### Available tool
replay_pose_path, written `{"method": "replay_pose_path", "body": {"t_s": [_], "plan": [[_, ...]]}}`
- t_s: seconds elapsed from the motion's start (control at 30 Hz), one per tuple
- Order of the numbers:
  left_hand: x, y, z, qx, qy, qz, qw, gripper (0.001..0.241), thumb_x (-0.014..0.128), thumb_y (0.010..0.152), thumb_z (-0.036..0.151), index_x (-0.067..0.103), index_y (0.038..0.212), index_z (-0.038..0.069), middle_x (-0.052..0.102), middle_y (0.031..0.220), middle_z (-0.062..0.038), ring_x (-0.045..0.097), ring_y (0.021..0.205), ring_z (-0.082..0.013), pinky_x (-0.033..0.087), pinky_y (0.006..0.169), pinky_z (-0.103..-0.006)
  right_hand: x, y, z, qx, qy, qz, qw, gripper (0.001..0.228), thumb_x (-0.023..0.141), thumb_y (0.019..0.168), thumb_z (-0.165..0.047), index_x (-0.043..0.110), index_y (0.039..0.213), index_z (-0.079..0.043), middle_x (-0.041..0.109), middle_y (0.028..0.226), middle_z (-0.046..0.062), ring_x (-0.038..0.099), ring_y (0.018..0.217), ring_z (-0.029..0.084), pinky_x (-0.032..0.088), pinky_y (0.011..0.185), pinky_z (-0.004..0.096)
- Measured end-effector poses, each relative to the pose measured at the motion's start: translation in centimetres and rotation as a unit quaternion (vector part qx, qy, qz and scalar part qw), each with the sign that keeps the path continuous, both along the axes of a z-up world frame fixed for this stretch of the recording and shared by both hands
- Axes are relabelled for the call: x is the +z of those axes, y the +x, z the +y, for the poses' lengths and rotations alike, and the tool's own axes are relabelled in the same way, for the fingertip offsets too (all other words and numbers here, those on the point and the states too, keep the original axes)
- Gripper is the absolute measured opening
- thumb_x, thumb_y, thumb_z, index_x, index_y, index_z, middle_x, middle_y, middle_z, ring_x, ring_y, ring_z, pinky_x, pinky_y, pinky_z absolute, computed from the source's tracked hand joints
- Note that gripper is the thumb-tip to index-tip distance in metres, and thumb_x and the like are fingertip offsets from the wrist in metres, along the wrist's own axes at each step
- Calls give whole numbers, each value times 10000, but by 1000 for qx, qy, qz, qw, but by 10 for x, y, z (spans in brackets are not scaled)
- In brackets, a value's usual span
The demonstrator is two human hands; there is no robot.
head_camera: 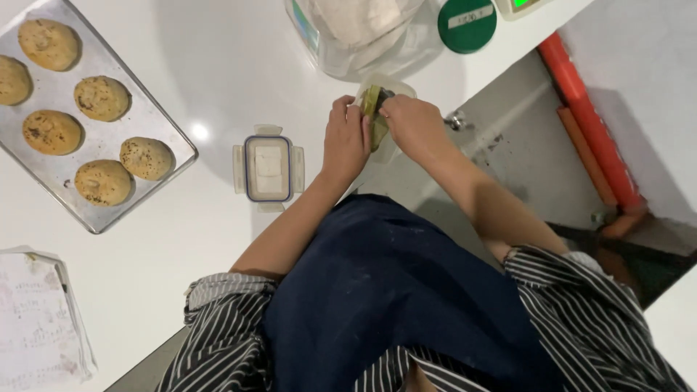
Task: Measuring and pouring dry and liquid ingredients into a mixing bowl using a scale and measuring spoon.
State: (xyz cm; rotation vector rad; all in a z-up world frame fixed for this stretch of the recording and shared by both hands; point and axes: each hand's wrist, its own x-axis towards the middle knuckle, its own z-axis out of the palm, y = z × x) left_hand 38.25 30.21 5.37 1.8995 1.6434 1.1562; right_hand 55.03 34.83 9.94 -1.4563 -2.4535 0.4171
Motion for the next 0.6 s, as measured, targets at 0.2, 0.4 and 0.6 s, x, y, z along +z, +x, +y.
{"method": "replay_pose_path", "body": {"t_s": [0.2, 0.4, 0.6], "plan": [[-5, 2, 0, 7, -7, -32, 999, 161, 582, 1016, 83, 529, 1120, -28, 514, 1271, -240, 531, 1118, -425, 459, 962, -489, -3, 3, 22, 17, -101, -14, 995, 203, 662, 943, -214, 717, 828, -57, 696, 800, 161, 657, 780, 392, 506, 668, 516], [0, -1, -1, -11, -17, -52, 998, 156, 583, 1014, 81, 525, 1109, -28, 509, 1278, -245, 513, 1116, -413, 446, 977, -490, 1, 17, 19, -173, -193, 68, 963, 249, 659, 964, -261, 770, 908, -46, 704, 730, 133, 659, 641, 288, 520, 626, 403], [-2, -3, -1, -19, 1, -49, 999, 178, 589, 997, 81, 523, 1120, -28, 502, 1279, -245, 514, 1117, -413, 445, 977, -491, 23, 22, 5, -272, -284, 163, 905, 308, 631, 989, -291, 762, 919, -22, 681, 674, 29, 571, 540, 118, 465, 539, 302]]}}
